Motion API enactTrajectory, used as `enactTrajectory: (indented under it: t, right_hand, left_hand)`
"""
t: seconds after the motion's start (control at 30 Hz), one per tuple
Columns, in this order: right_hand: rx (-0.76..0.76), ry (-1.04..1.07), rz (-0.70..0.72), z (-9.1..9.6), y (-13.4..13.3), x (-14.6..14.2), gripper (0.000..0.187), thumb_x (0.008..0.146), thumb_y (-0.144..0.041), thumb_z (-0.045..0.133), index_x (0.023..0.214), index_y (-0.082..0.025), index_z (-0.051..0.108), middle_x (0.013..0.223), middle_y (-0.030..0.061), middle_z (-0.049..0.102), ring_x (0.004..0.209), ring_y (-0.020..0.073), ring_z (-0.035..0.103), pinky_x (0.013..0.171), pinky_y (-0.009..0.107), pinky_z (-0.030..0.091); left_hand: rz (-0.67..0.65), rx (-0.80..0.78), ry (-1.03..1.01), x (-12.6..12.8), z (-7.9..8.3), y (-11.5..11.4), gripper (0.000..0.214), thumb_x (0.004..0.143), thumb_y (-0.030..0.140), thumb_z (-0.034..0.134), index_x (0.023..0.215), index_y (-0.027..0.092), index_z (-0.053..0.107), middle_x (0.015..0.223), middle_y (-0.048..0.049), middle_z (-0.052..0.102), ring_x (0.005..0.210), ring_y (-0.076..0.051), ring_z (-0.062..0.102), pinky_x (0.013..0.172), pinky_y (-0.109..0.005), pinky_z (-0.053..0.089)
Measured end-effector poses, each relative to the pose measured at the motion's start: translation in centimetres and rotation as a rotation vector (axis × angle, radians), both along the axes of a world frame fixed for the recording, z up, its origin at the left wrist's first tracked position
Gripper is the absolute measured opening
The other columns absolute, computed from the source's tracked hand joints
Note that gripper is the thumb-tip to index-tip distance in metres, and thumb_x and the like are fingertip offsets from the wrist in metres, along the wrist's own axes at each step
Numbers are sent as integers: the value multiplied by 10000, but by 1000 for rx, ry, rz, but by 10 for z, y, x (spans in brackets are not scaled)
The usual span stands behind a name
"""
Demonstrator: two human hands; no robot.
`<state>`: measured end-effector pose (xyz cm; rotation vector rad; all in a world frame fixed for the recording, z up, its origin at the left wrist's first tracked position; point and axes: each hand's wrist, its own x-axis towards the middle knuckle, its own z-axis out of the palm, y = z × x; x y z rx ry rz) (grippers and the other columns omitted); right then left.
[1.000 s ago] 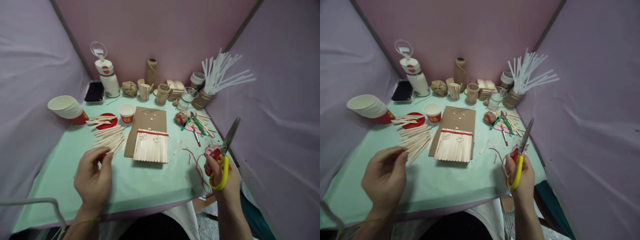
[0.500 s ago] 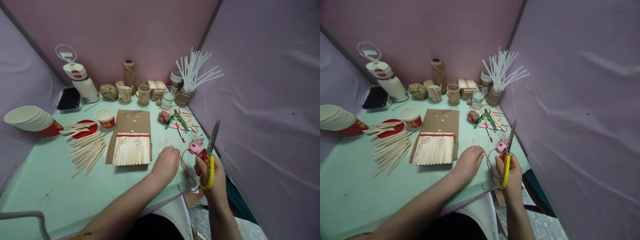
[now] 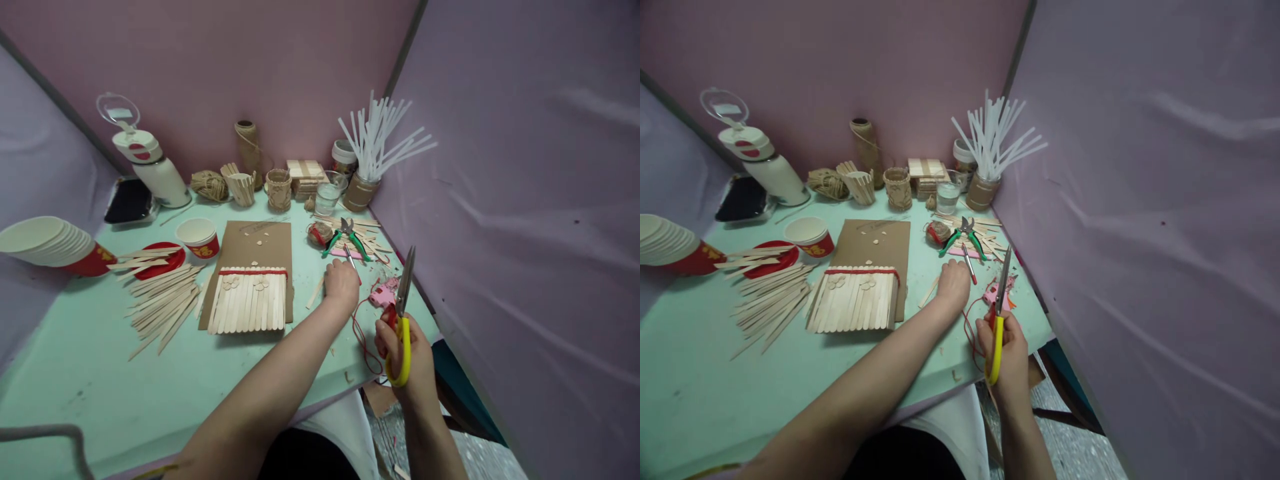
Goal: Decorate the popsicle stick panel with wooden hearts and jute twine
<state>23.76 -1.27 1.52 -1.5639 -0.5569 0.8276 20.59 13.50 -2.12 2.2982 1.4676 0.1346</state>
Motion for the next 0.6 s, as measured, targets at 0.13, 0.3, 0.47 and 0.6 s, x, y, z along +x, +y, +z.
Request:
enactTrajectory:
  t: [0.13, 0.3, 0.47, 0.6]
  right_hand:
    - [23, -14, 3, -7, -2, 4, 360, 664, -443, 777, 741, -207, 516, 522, -88, 440, 430, 68, 376, 389, 189, 287]
    - [26, 14, 10, -9, -6, 7, 371, 665, -443, 783, 765, -210, 513, 519, -94, 441, 429, 67, 377, 393, 190, 285]
    - [30, 2, 2, -8, -11, 9, 354, 675, -436, 776, 775, -209, 524, 527, -88, 453, 443, 69, 393, 401, 185, 298]
    - [18, 1, 28, -8, -15, 9, 352, 685, -445, 771, 782, -214, 523, 532, -84, 460, 442, 76, 399, 407, 193, 315]
  left_hand:
    - [56, -5, 5, -4, -1, 1, 306, 909, 8, 392, 1093, 54, 633, 1080, -210, 635, 1094, -262, 586, 907, -357, 467]
    - [115, -47, -32, -6, 3, 3, 317, 903, 3, 378, 1054, 59, 651, 1064, -216, 650, 1053, -271, 620, 863, -352, 488]
    - [126, -73, -164, -12, 14, 1, 278, 866, 2, 423, 972, 92, 664, 1070, -206, 660, 1073, -284, 610, 882, -376, 484]
    - [69, -71, -383, -23, 33, -11, 195, 931, 130, 438, 982, 164, 624, 994, -116, 689, 983, -223, 635, 853, -337, 490]
